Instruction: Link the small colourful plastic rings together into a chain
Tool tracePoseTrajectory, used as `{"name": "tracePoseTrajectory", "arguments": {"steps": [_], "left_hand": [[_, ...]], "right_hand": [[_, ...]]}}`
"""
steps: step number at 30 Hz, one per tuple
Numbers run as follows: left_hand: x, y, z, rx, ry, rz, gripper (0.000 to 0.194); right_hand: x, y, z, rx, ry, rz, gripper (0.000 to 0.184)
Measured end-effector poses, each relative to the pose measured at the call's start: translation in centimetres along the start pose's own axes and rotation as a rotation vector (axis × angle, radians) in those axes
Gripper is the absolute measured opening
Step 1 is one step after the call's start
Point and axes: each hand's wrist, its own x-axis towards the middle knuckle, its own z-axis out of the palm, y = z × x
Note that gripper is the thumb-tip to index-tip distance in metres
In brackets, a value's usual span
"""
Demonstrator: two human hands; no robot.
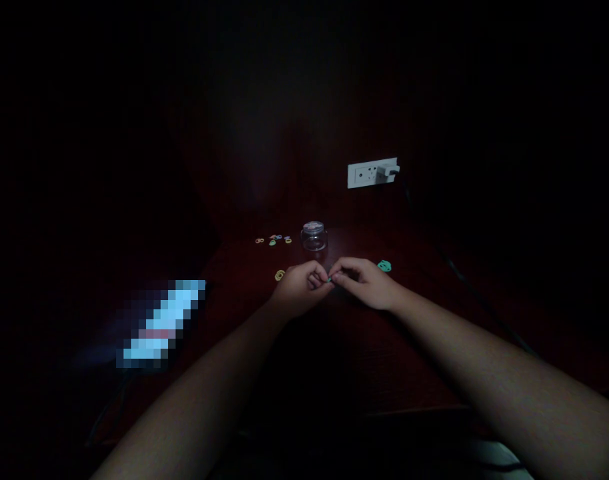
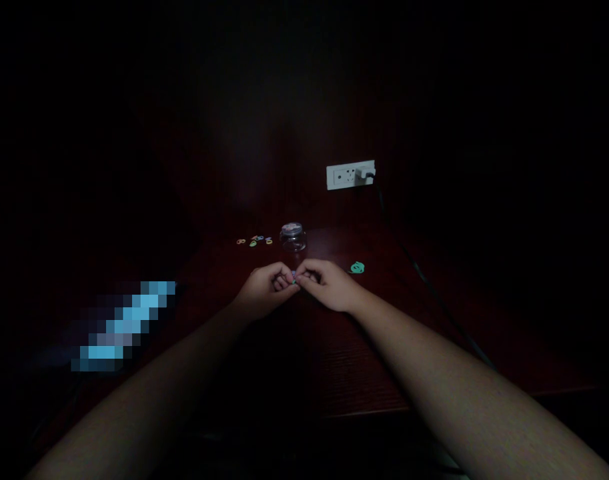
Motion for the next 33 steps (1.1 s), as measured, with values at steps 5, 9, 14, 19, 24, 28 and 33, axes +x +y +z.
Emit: {"name": "tracePoseTrajectory", "arguments": {"steps": [5,9,14,19,24,28,33], "left_hand": [[0.1,-0.2,-0.1,0.024,0.026,0.003,0.018],[0.1,0.1,-0.3,0.055,0.063,0.033,0.017],[0.1,0.3,-0.4,0.083,0.082,0.106,0.014],[0.0,0.1,-0.1,0.039,0.041,0.066,0.014],[-0.1,0.5,-0.1,-0.001,0.005,0.031,0.018],[-0.2,0.9,-0.2,-0.058,-0.018,0.032,0.018],[-0.1,0.6,-0.1,-0.069,-0.009,0.029,0.014]], "right_hand": [[-0.1,-0.1,0.1,0.009,0.011,-0.001,0.012],[-0.2,-0.4,0.1,0.010,0.027,-0.011,0.010],[0.0,-0.5,-0.1,-0.069,0.077,-0.063,0.010],[0.0,-0.4,0.1,-0.055,0.088,-0.010,0.011],[0.0,-0.2,0.1,-0.012,0.088,0.043,0.016],[0.1,0.0,0.1,0.002,0.097,0.030,0.015],[0.1,0.0,0.1,0.016,0.093,0.026,0.014]]}}
